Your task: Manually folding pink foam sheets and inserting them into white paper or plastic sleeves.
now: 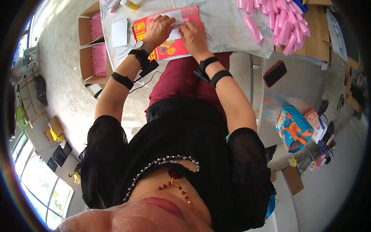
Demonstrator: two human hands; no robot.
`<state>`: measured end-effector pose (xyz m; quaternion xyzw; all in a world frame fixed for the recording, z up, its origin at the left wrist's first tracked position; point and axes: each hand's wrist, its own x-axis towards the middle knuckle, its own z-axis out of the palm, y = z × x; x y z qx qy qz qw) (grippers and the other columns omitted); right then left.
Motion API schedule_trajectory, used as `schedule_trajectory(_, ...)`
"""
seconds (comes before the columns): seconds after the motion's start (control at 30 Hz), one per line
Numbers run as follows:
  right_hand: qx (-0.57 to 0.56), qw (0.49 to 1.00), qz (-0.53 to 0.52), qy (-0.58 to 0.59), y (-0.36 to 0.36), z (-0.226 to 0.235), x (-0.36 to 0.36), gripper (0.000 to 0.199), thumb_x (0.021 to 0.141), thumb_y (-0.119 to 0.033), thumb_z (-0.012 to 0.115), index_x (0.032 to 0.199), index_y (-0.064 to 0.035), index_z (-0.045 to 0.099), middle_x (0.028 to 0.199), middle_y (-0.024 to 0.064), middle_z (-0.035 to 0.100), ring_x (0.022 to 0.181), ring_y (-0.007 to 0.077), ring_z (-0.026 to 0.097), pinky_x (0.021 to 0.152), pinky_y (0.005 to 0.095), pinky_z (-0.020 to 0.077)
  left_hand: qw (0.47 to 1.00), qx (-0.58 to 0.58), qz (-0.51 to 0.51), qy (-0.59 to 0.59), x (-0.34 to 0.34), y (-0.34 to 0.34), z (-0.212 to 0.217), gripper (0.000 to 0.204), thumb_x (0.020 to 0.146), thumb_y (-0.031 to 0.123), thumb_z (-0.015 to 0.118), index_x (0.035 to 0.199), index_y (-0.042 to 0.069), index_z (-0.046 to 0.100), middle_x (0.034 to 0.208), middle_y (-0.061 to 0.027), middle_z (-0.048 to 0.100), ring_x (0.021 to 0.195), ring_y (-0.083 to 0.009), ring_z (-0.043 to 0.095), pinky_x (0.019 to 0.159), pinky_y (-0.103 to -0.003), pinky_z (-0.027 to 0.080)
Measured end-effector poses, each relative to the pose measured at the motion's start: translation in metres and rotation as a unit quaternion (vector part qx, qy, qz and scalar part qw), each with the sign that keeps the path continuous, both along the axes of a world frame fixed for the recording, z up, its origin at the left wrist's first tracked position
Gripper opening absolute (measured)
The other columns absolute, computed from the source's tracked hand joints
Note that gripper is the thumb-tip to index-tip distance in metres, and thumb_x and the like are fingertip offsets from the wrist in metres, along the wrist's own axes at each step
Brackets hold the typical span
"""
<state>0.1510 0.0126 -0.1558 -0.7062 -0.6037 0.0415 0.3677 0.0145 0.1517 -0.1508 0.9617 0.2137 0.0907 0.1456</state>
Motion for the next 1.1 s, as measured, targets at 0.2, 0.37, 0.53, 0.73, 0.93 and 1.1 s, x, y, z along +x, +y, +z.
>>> schedule_trajectory(0.2,-0.013,0.998,0.004,-0.062,-0.008,-0.009,-0.025,0.025,0.085,-0.008,0.069,0.109,0.0001,0.069,0.111,0.0128,0.064,0.106,0.0303,0.06,0.094,0.0415,0.051,0.999,-0.019,-0.028,-0.014,0.008,0.003,0.002,0.023,0.082,0.01,0.072,0.103,0.009,0.062,0.093,-0.011,0.067,0.095,-0.0355,0.064,0.082,-0.046,0.053)
schedule_trajectory(0.37,-0.059,0.996,-0.024,-0.068,-0.012,-0.007,-0.041,0.044,0.085,-0.014,0.073,0.126,-0.0001,0.064,0.123,0.0137,0.058,0.116,0.032,0.054,0.102,0.0428,0.0465,0.998,-0.028,-0.031,-0.035,0.006,0.003,-0.001,0.023,0.08,0.009,0.071,0.099,0.007,0.058,0.088,-0.0121,0.065,0.091,-0.0356,0.063,0.081,-0.046,0.052)
schedule_trajectory(0.53,-0.086,0.992,-0.052,-0.078,-0.011,-0.006,-0.047,0.048,0.087,-0.016,0.072,0.131,-0.0004,0.061,0.128,0.0136,0.055,0.12,0.0323,0.051,0.104,0.0434,0.0448,0.991,-0.063,-0.058,-0.107,0.006,0.01,-0.004,0.025,0.079,0.012,0.072,0.1,0.006,0.058,0.084,-0.0131,0.067,0.085,-0.0354,0.065,0.076,-0.045,0.053)
schedule_trajectory(0.73,-0.106,0.987,-0.054,-0.106,-0.013,-0.009,-0.05,0.046,0.089,-0.02,0.071,0.131,-0.0027,0.059,0.129,0.0124,0.055,0.119,0.0307,0.051,0.103,0.0434,0.0459,0.961,-0.233,0.084,-0.125,-0.001,0.044,-0.009,0.033,0.081,0.017,0.078,0.107,0.0,0.066,0.093,-0.014,0.075,0.087,-0.0254,0.074,0.081,-0.035,0.058)
schedule_trajectory(0.93,-0.076,0.991,-0.048,-0.095,-0.009,-0.006,-0.052,0.045,0.088,-0.018,0.072,0.128,-0.0025,0.058,0.129,0.0131,0.055,0.123,0.0329,0.051,0.104,0.0442,0.0455,0.812,-0.441,0.22,-0.314,-0.039,0.096,0.024,0.032,0.089,0.008,0.078,0.112,-0.009,0.064,0.102,-0.0133,0.074,0.086,-0.0163,0.071,0.079,-0.028,0.057)
schedule_trajectory(1.1,-0.088,0.993,-0.034,-0.065,-0.013,-0.01,-0.036,0.042,0.088,-0.017,0.073,0.126,-0.004,0.061,0.123,0.0134,0.06,0.117,0.0328,0.056,0.102,0.0445,0.0475,0.741,-0.487,0.204,-0.415,-0.053,0.082,0.085,0.028,0.088,0.005,0.077,0.108,-0.009,0.064,0.098,-0.0151,0.074,0.085,-0.0178,0.072,0.077,-0.03,0.059)
